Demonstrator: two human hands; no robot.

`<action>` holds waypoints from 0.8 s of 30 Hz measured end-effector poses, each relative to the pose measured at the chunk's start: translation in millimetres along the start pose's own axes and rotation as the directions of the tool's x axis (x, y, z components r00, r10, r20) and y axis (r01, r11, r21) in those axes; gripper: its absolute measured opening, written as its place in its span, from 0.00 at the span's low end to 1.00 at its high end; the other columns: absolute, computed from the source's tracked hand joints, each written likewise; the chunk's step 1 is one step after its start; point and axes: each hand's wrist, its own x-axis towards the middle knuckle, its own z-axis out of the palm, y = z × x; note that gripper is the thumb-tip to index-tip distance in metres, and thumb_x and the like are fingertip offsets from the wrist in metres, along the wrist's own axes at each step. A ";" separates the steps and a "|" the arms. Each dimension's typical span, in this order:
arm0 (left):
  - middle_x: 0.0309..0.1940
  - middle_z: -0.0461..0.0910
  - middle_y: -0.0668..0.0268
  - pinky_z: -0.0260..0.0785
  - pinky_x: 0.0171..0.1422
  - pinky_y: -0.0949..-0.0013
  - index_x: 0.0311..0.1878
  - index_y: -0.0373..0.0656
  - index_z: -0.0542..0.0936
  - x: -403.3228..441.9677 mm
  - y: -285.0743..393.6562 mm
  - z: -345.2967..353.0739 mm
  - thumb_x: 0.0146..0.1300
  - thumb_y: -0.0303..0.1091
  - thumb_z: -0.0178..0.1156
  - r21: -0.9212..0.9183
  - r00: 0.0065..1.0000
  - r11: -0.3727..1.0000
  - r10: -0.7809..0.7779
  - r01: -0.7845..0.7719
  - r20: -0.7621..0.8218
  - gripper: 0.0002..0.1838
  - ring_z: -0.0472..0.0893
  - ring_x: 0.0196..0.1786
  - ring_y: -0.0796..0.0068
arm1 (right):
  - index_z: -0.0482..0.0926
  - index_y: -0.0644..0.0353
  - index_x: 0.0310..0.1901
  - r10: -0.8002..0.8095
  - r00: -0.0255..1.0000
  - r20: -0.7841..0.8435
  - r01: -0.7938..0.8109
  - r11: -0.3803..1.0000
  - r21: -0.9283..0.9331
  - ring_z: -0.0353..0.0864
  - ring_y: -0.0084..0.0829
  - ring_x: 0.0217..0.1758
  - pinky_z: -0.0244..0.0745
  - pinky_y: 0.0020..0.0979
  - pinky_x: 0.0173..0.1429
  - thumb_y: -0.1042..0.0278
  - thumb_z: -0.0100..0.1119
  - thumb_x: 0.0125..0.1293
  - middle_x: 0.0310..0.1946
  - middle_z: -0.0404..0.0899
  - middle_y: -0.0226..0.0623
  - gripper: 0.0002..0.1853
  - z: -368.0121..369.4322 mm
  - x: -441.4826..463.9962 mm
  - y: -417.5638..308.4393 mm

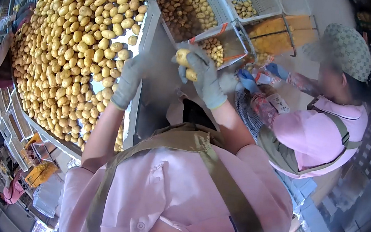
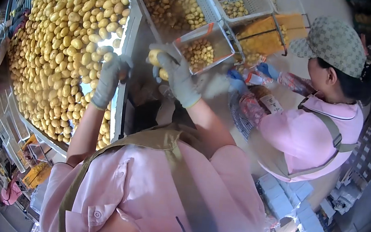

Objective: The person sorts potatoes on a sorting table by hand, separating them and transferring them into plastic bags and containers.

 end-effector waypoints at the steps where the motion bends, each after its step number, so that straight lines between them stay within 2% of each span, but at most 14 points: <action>1: 0.29 0.77 0.73 0.64 0.35 0.78 0.46 0.38 0.80 -6.3 -4.4 0.3 0.73 0.38 0.51 0.006 0.998 0.999 -0.043 0.043 0.050 0.14 0.72 0.31 0.84 | 0.77 0.62 0.59 0.034 0.999 0.012 -0.034 0.999 0.008 0.75 0.21 0.29 0.72 0.21 0.33 0.56 0.51 0.78 0.39 0.82 0.38 0.19 -2.0 -2.8 5.6; 4: 0.25 0.75 0.74 0.58 0.29 0.80 0.46 0.40 0.80 -20.0 -10.1 11.4 0.71 0.39 0.53 0.085 0.974 0.983 -0.175 0.164 0.141 0.13 0.68 0.25 0.86 | 0.77 0.60 0.59 0.164 0.986 0.001 -0.164 0.983 -0.080 0.79 0.21 0.31 0.74 0.21 0.34 0.52 0.51 0.78 0.37 0.82 0.39 0.21 -6.4 -16.4 8.6; 6: 0.23 0.75 0.74 0.56 0.27 0.79 0.37 0.39 0.82 -28.0 4.1 30.7 0.64 0.31 0.54 -0.022 0.962 0.970 -0.239 0.244 0.131 0.09 0.67 0.24 0.87 | 0.76 0.61 0.59 -0.069 0.986 -0.153 0.043 0.985 -0.167 0.80 0.22 0.32 0.75 0.22 0.34 0.51 0.51 0.78 0.39 0.82 0.38 0.22 -30.1 -11.8 46.9; 8: 0.22 0.76 0.74 0.55 0.25 0.81 0.43 0.39 0.83 -35.8 -3.6 29.3 0.65 0.30 0.53 0.007 0.945 0.956 -0.290 0.292 0.149 0.11 0.67 0.22 0.89 | 0.75 0.61 0.59 -0.220 0.953 -0.210 0.178 0.963 -0.201 0.80 0.24 0.33 0.76 0.24 0.34 0.51 0.51 0.78 0.40 0.82 0.36 0.21 -66.9 -4.6 96.8; 10: 0.21 0.75 0.74 0.55 0.25 0.81 0.43 0.39 0.83 -44.9 0.7 30.7 0.67 0.30 0.52 0.003 0.941 0.951 -0.306 0.309 0.144 0.11 0.66 0.21 0.89 | 0.77 0.59 0.56 0.071 0.997 -0.032 -0.058 0.955 0.291 0.80 0.23 0.33 0.75 0.24 0.32 0.51 0.51 0.78 0.39 0.82 0.33 0.20 -80.1 -18.6 29.2; 11: 0.21 0.76 0.74 0.55 0.25 0.81 0.43 0.39 0.83 -48.7 1.9 29.4 0.67 0.29 0.52 0.013 0.936 0.945 -0.324 0.326 0.139 0.10 0.66 0.21 0.89 | 0.77 0.55 0.53 0.103 0.924 -0.369 0.038 0.933 0.358 0.78 0.22 0.31 0.73 0.24 0.30 0.50 0.51 0.77 0.37 0.81 0.29 0.18 -87.5 -6.1 22.0; 12: 0.22 0.76 0.74 0.56 0.25 0.81 0.43 0.40 0.83 -52.2 2.6 28.3 0.68 0.29 0.52 0.021 0.930 0.939 -0.342 0.342 0.133 0.10 0.66 0.22 0.89 | 0.76 0.56 0.52 -0.033 0.890 -0.454 0.087 0.991 0.099 0.77 0.22 0.35 0.71 0.24 0.30 0.42 0.55 0.73 0.38 0.77 0.27 0.24 -135.0 6.5 30.7; 13: 0.22 0.76 0.74 0.56 0.25 0.81 0.43 0.40 0.83 -54.8 2.2 26.6 0.68 0.29 0.52 0.029 0.924 0.932 -0.361 0.361 0.125 0.10 0.66 0.22 0.89 | 0.76 0.55 0.51 -0.055 0.856 -0.515 0.240 0.923 0.300 0.76 0.21 0.34 0.72 0.25 0.34 0.40 0.56 0.72 0.38 0.77 0.26 0.24 -161.6 23.5 12.4; 14: 0.22 0.76 0.75 0.56 0.24 0.81 0.43 0.40 0.83 -57.6 -3.3 24.3 0.68 0.29 0.52 0.029 0.927 0.934 -0.356 0.356 0.114 0.10 0.66 0.22 0.89 | 0.76 0.56 0.51 -0.302 0.793 -0.529 0.314 0.947 -0.069 0.77 0.24 0.37 0.75 0.28 0.39 0.39 0.53 0.73 0.39 0.78 0.29 0.25 -221.0 39.3 6.7; 19: 0.32 0.78 0.71 0.70 0.35 0.78 0.52 0.40 0.80 -64.5 -19.2 22.9 0.69 0.29 0.54 -0.040 0.934 0.935 -0.347 0.351 0.086 0.12 0.74 0.31 0.84 | 0.77 0.54 0.52 -0.099 0.669 -0.736 0.457 0.836 0.303 0.76 0.34 0.36 0.76 0.37 0.40 0.46 0.60 0.70 0.35 0.78 0.31 0.21 -323.3 76.6 -65.8; 20: 0.35 0.79 0.70 0.73 0.38 0.77 0.55 0.41 0.79 -66.1 -20.7 26.4 0.69 0.29 0.54 -0.082 0.936 0.933 -0.346 0.350 0.060 0.14 0.77 0.34 0.83 | 0.77 0.55 0.53 -0.463 0.629 -0.624 0.428 0.877 -0.219 0.77 0.35 0.36 0.76 0.38 0.41 0.48 0.64 0.67 0.36 0.79 0.33 0.21 -319.5 74.3 -51.8; 21: 0.41 0.79 0.66 0.73 0.41 0.76 0.57 0.39 0.78 -65.4 -23.1 28.7 0.70 0.30 0.54 -0.150 0.948 0.937 -0.308 0.317 0.077 0.15 0.78 0.39 0.80 | 0.77 0.56 0.54 -0.711 0.621 -0.330 0.369 0.637 -0.677 0.78 0.36 0.36 0.77 0.39 0.43 0.51 0.68 0.65 0.37 0.80 0.34 0.23 -304.6 71.7 -32.9; 23: 0.51 0.78 0.61 0.74 0.48 0.73 0.61 0.37 0.75 -61.8 -27.2 27.5 0.70 0.31 0.55 -0.295 0.956 0.909 -0.274 0.294 0.109 0.18 0.79 0.47 0.75 | 0.76 0.58 0.56 -0.724 0.685 0.080 0.270 0.150 -0.951 0.80 0.36 0.38 0.78 0.39 0.46 0.56 0.73 0.61 0.40 0.82 0.38 0.25 -252.7 59.0 -0.8; 24: 0.55 0.78 0.59 0.74 0.51 0.72 0.63 0.36 0.74 -60.3 -28.4 25.8 0.70 0.31 0.56 -0.372 0.953 0.877 -0.273 0.303 0.133 0.20 0.79 0.51 0.73 | 0.76 0.60 0.56 -0.683 0.723 0.105 0.235 0.100 -0.967 0.81 0.36 0.41 0.79 0.38 0.49 0.60 0.74 0.60 0.43 0.83 0.40 0.26 -207.8 47.4 -7.1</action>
